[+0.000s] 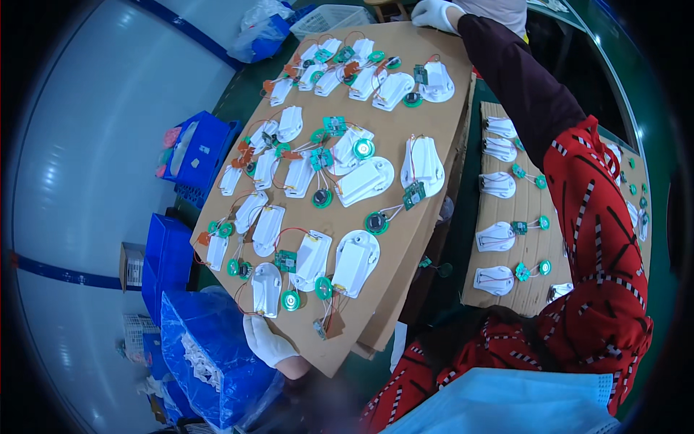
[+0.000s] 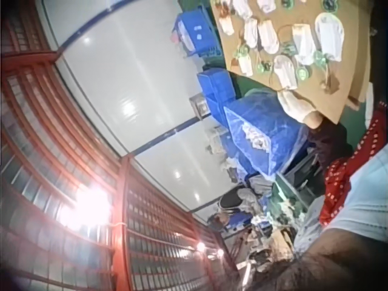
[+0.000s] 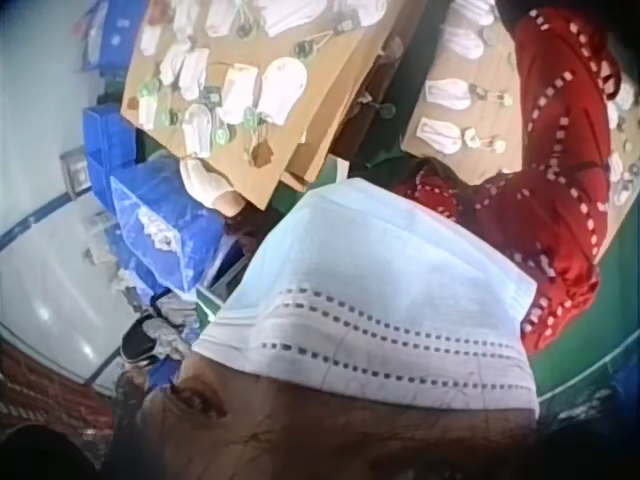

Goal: Applying liquid from a squeeze bottle to small plastic components arranged on a cardboard template.

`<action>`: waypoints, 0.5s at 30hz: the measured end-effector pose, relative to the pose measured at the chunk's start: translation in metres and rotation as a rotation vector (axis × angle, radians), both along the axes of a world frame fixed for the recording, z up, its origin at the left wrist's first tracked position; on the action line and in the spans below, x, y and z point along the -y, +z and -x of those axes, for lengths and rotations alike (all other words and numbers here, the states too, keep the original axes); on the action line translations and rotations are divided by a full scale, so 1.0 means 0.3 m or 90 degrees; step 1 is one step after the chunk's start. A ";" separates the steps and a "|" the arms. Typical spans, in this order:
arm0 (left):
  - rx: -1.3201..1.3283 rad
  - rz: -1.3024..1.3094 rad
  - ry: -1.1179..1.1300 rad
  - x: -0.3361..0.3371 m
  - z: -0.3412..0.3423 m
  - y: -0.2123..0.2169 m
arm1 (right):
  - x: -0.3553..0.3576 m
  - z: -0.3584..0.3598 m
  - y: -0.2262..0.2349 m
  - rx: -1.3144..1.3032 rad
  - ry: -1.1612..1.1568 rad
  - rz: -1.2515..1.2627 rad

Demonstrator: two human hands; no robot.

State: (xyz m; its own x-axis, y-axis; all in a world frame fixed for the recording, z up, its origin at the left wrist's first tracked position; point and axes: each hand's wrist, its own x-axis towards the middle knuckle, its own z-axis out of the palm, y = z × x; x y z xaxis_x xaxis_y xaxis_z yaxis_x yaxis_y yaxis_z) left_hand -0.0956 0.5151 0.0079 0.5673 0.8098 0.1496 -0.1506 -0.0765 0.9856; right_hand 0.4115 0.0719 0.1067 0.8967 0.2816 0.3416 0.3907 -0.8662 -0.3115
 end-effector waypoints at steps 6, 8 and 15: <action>-0.066 -0.043 -0.015 0.085 0.004 0.089 | 0.120 0.065 0.093 0.038 -0.050 -0.055; -0.031 -0.006 -0.100 0.100 -0.025 0.080 | 0.230 0.164 0.179 0.138 -0.041 0.021; -0.037 -0.330 -0.126 -0.011 -0.023 -0.106 | 0.421 0.969 0.486 0.266 -0.070 0.153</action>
State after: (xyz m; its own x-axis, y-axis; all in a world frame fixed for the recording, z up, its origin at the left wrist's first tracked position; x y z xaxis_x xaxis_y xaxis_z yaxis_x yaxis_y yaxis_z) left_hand -0.0888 0.5183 -0.0240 0.7206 0.5156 0.4636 -0.1581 -0.5289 0.8338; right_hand 0.1208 -0.0543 0.2525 0.7262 0.3071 0.6151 0.3414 -0.9377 0.0651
